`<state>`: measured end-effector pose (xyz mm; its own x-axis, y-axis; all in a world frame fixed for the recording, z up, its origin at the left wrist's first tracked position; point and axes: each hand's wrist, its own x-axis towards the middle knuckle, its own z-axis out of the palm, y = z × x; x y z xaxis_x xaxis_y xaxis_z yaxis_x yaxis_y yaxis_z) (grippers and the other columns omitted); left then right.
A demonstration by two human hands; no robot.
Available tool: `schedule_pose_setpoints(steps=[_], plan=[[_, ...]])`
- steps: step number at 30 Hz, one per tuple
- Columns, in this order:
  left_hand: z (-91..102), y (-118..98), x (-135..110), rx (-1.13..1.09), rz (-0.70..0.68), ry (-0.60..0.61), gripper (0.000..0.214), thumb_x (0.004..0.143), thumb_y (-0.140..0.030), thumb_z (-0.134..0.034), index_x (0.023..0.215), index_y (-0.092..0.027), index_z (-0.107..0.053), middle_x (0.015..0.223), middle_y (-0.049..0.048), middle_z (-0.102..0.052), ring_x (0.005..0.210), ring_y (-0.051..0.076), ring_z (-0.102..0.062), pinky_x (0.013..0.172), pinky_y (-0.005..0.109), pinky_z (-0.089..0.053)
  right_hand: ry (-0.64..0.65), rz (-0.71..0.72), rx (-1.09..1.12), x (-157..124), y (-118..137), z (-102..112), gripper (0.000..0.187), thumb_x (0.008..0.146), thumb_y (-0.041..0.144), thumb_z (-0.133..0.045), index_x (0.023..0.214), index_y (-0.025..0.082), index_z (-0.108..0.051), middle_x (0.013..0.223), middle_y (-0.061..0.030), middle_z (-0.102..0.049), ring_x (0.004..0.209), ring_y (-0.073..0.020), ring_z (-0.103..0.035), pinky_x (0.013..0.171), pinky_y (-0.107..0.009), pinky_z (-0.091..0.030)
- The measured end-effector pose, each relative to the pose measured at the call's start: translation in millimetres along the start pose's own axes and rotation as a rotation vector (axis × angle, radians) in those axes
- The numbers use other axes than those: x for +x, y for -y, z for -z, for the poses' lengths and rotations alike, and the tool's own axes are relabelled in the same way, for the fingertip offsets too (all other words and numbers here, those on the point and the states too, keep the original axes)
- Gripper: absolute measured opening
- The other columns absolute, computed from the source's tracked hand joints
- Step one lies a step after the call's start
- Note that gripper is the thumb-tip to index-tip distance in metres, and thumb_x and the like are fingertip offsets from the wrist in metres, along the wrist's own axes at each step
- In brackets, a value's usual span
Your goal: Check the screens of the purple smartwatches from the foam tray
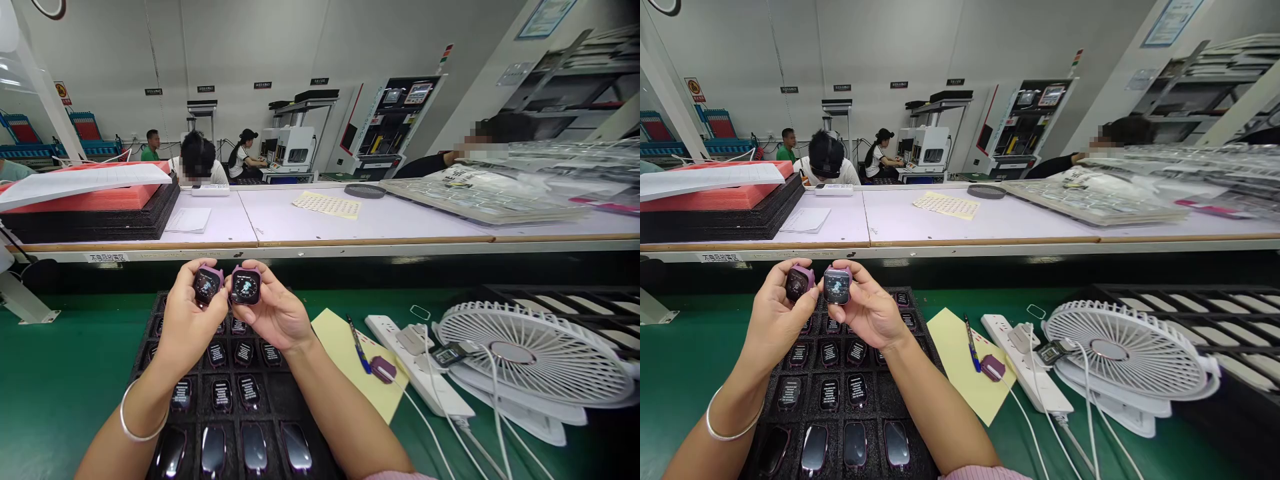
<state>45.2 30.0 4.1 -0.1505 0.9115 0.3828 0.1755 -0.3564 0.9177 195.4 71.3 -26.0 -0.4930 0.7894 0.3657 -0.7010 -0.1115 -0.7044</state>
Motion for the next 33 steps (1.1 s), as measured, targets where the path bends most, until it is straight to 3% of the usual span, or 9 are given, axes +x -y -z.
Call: schedule_pose_setpoints(steps=[7, 12, 16, 21, 29, 33], plan=[[-0.1, 8, 11, -0.053, 0.009, 0.003, 0.042, 0.076, -0.030, -0.074, 0.114, -0.019, -0.060, 0.095, 0.0021, -0.064, 0.082, 0.014, -0.062, 0.073, 0.026, -0.050, -0.040, -0.032, 0.006, 3, 5, 4, 0.037, 0.081, 0.031, -0.080, 0.114, 0.024, -0.065, 0.096, -0.0050, -0.074, 0.059, -0.0114, -0.058, 0.060, -0.027, -0.046], [0.2, 10, 19, -0.334, 0.189, 0.106, 0.069, 0.074, -0.042, -0.080, 0.132, -0.015, -0.053, 0.094, 0.0028, -0.066, 0.061, 0.008, -0.058, 0.054, 0.021, -0.047, -0.138, -0.091, -0.056, 7, 18, 12, 0.036, 0.088, 0.031, -0.070, 0.122, 0.021, -0.063, 0.099, -0.0081, -0.076, 0.072, -0.0155, -0.067, 0.069, -0.029, -0.053], [-0.3, 10, 19, -0.465, 0.224, 0.160, 0.082, 0.075, -0.056, -0.079, 0.139, -0.013, -0.051, 0.091, 0.0041, -0.069, 0.060, 0.011, -0.064, 0.053, 0.022, -0.051, -0.177, -0.035, -0.088, 6, 21, 15, 0.028, 0.089, 0.033, -0.069, 0.114, 0.021, -0.065, 0.103, -0.0078, -0.076, 0.067, -0.0129, -0.065, 0.067, -0.028, -0.053], [-1.4, 14, 21, -0.501, 0.188, 0.177, 0.077, 0.077, -0.060, -0.077, 0.137, -0.015, -0.057, 0.096, 0.0070, -0.074, 0.063, 0.013, -0.070, 0.055, 0.022, -0.055, -0.206, -0.005, -0.150, 5, 20, 12, 0.032, 0.084, 0.031, -0.075, 0.113, 0.021, -0.065, 0.102, -0.0050, -0.075, 0.064, -0.0109, -0.064, 0.063, -0.026, -0.051], [0.8, 18, 25, -0.517, 0.177, 0.181, 0.078, 0.079, -0.055, -0.078, 0.140, -0.013, -0.055, 0.086, 0.0037, -0.074, 0.060, 0.013, -0.071, 0.056, 0.023, -0.059, -0.248, 0.061, -0.268, 6, 16, 13, 0.039, 0.076, 0.022, -0.074, 0.114, 0.021, -0.065, 0.098, -0.0041, -0.076, 0.060, -0.0105, -0.064, 0.060, -0.026, -0.049], [0.5, 18, 24, -0.489, 0.150, 0.186, 0.060, 0.082, -0.049, -0.075, 0.129, -0.015, -0.062, 0.091, 0.0047, -0.074, 0.061, 0.014, -0.073, 0.058, 0.024, -0.061, -0.281, 0.096, -0.311, 6, 15, 13, 0.040, 0.074, 0.019, -0.073, 0.113, 0.021, -0.065, 0.095, -0.0030, -0.075, 0.058, -0.0095, -0.061, 0.058, -0.025, -0.049]])
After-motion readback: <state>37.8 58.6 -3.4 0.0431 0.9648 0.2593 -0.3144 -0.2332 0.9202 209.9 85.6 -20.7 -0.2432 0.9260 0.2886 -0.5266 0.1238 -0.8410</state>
